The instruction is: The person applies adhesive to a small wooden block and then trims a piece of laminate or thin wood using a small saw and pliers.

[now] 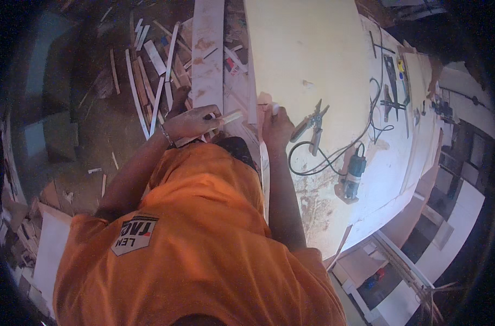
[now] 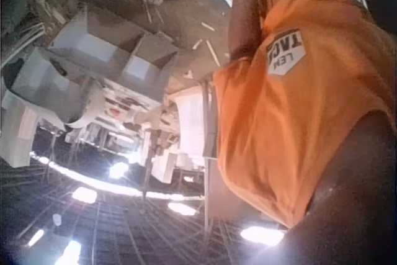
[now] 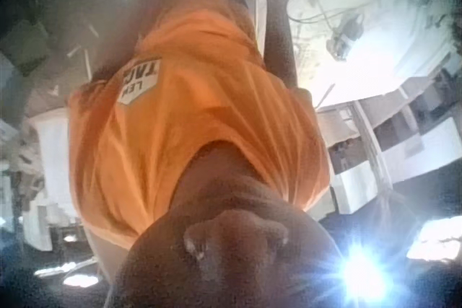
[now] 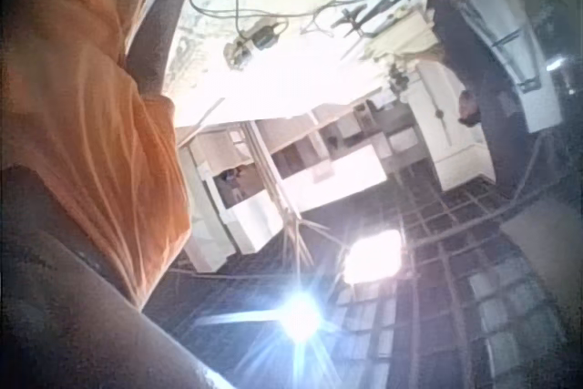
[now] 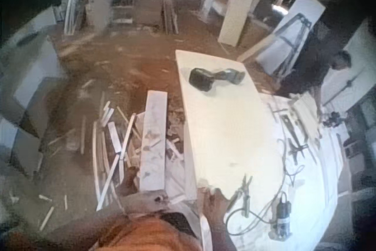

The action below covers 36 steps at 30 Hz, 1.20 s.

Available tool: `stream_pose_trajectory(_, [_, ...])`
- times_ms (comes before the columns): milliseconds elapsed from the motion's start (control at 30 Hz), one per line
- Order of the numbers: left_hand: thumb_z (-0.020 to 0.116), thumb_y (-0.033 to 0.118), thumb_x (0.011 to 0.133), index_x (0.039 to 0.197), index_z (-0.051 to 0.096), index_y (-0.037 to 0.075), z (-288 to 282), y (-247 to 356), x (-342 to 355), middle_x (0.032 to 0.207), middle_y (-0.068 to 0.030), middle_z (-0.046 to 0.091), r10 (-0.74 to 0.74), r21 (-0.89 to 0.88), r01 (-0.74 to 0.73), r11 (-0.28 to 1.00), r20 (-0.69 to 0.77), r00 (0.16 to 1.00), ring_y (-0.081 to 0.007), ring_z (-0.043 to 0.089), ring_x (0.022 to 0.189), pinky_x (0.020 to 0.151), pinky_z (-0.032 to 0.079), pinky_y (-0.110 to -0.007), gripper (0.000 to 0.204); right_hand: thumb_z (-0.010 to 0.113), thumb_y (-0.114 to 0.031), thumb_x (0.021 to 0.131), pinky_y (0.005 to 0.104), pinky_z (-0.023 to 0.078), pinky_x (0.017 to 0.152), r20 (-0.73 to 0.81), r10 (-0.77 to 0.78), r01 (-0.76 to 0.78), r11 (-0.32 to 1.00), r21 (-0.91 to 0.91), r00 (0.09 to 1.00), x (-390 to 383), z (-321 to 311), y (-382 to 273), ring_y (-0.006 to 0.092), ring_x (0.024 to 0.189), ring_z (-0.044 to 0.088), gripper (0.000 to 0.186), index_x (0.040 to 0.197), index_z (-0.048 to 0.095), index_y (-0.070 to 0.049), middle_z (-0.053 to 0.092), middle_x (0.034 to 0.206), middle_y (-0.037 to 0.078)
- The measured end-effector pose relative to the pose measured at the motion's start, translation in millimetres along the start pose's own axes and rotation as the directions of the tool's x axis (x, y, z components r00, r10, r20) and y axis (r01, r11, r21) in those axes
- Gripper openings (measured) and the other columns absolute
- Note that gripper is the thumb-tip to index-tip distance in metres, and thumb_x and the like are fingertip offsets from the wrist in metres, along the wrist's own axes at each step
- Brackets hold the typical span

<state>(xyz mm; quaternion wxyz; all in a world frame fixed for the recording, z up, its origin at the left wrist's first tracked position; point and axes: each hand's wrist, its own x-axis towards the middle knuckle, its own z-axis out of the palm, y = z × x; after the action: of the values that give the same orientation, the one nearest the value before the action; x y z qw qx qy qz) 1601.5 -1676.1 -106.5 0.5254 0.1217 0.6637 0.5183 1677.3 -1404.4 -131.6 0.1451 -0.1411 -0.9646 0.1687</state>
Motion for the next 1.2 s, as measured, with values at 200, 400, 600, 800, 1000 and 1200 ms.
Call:
stream_pose_trajectory(200, [0.054,0.042,0.105,0.113,0.063,-0.002,10.4,13.6,13.1,0.097,-0.0173,0.069,0.075,0.160,-0.068,0.985,-0.037,0.997,-0.0254,0.067,0.089,0.082,0.052,-0.037,0.046,0.066,-0.030,0.098,0.0485,0.055,0.060,0.132,0.085,-0.103,0.985,0.141,0.988,9.3,-29.5,-14.3,0.0392,0.066,0.070,0.030,0.087,0.063,-0.003,0.068,0.070,0.020])
stream_pose_trajectory(400, [0.055,0.039,0.104,0.116,0.062,-0.002,11.8,11.9,27.8,0.099,-0.0182,0.069,0.159,0.296,-0.136,0.946,-0.055,0.986,-0.0253,0.069,0.092,0.085,0.053,-0.038,0.043,0.067,-0.028,0.097,0.0480,0.053,0.057,0.106,0.032,-0.045,0.991,0.123,0.994,3.5,-17.6,-14.9,0.0399,0.063,0.069,0.031,0.083,0.059,-0.002,0.066,0.067,0.020])
stream_pose_trajectory(600, [0.063,0.021,0.101,0.124,0.055,-0.001,8.6,33.5,22.4,0.092,-0.0129,0.070,-0.033,0.041,0.033,0.999,0.000,0.999,-0.0150,0.068,0.069,0.070,0.056,-0.033,0.033,0.068,-0.031,0.097,0.0465,0.053,0.056,0.128,0.131,-0.149,0.978,0.143,0.983,2.9,-28.4,-28.7,0.0387,0.062,0.069,0.032,0.084,0.060,-0.002,0.066,0.066,0.020])
stream_pose_trajectory(800, [0.053,0.037,0.106,0.119,0.060,0.001,6.7,14.8,37.7,0.092,-0.0092,0.070,0.071,0.194,-0.077,0.978,0.036,0.997,-0.0147,0.064,0.074,0.070,0.054,-0.035,0.039,0.067,-0.030,0.097,0.0492,0.054,0.059,0.116,0.129,-0.149,0.971,0.189,0.985,1.5,-21.5,-26.9,0.0407,0.063,0.068,0.032,0.084,0.060,-0.002,0.067,0.069,0.020])
stream_pose_trajectory(1000, [0.045,0.037,0.109,0.107,0.064,-0.003,-5.4,22.8,40.6,0.088,-0.0082,0.068,0.072,0.289,-0.099,0.952,0.103,0.992,-0.0125,0.063,0.078,0.073,0.053,-0.034,0.045,0.069,-0.023,0.095,0.0485,0.054,0.058,0.138,0.196,-0.222,0.953,0.208,0.971,2.0,-29.7,-35.3,0.0387,0.064,0.069,0.024,0.087,0.060,-0.002,0.067,0.070,0.019])
stream_pose_trajectory(1200, [0.054,0.037,0.104,0.114,0.064,0.001,-4.0,25.8,37.3,0.100,-0.0097,0.069,-0.136,-0.139,0.145,0.980,0.077,0.988,-0.0174,0.067,0.067,0.062,0.055,-0.031,0.039,0.067,-0.023,0.096,0.0480,0.055,0.062,0.168,0.243,-0.277,0.935,0.223,0.955,-0.2,-29.4,-41.9,0.0391,0.069,0.070,0.023,0.089,0.061,-0.001,0.067,0.071,0.020])
